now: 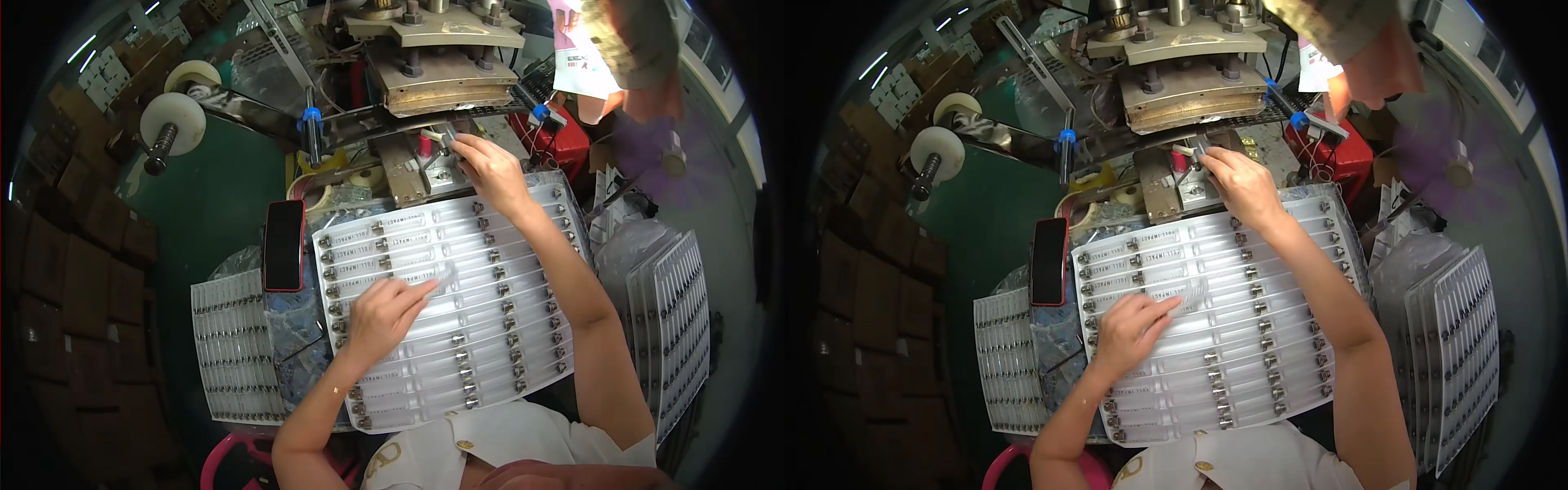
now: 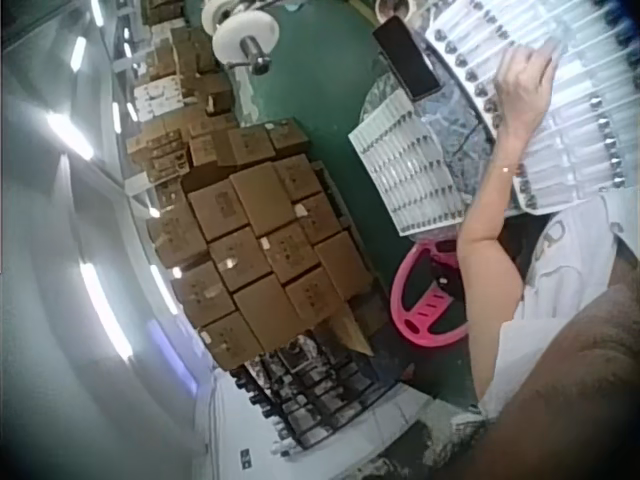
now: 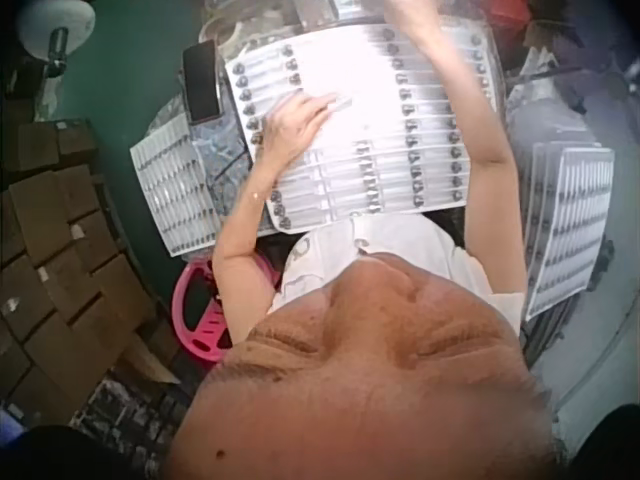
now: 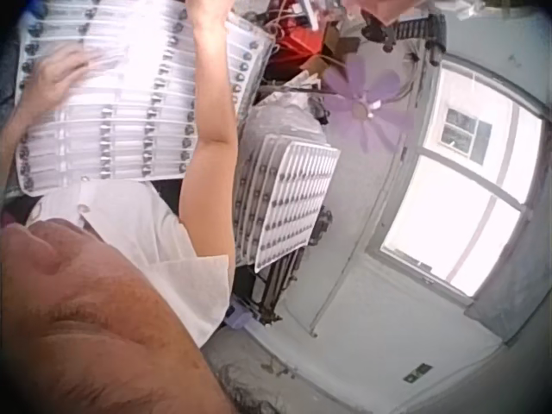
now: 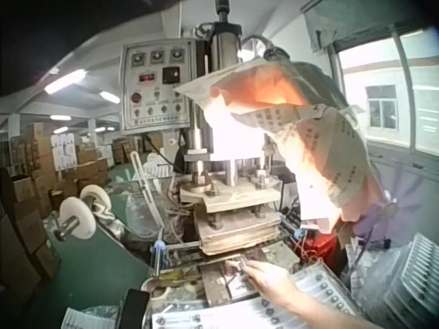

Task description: The person operates a manual press machine in a factory setting. They repeatedly pick up small metal components from a white tray, place them into the machine's die, and press down on a lever to process the items. The person then removes the processed components and places them back into the tray.

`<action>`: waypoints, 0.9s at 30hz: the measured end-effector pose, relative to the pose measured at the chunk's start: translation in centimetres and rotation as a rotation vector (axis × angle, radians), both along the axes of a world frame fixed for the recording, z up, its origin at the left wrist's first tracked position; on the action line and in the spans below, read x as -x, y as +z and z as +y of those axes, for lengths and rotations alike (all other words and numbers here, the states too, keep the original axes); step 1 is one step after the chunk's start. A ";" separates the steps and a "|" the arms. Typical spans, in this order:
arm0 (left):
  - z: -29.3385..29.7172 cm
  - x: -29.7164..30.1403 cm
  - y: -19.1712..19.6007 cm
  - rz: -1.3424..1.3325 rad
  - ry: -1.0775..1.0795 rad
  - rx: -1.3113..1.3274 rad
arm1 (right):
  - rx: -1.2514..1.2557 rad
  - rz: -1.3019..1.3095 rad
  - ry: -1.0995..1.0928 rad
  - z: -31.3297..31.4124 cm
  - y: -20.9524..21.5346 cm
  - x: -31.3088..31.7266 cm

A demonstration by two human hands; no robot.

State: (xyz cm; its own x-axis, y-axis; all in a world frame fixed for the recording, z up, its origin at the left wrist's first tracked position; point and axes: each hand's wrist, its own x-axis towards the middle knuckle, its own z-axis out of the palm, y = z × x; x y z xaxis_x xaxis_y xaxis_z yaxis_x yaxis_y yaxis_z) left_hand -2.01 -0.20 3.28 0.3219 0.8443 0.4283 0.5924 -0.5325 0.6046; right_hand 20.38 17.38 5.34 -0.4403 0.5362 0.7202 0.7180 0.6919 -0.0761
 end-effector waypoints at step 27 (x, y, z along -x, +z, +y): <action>-3.2 1.2 -2.0 0.136 0.098 -0.017 | 0.592 0.170 -0.011 3.0 -0.1 -0.3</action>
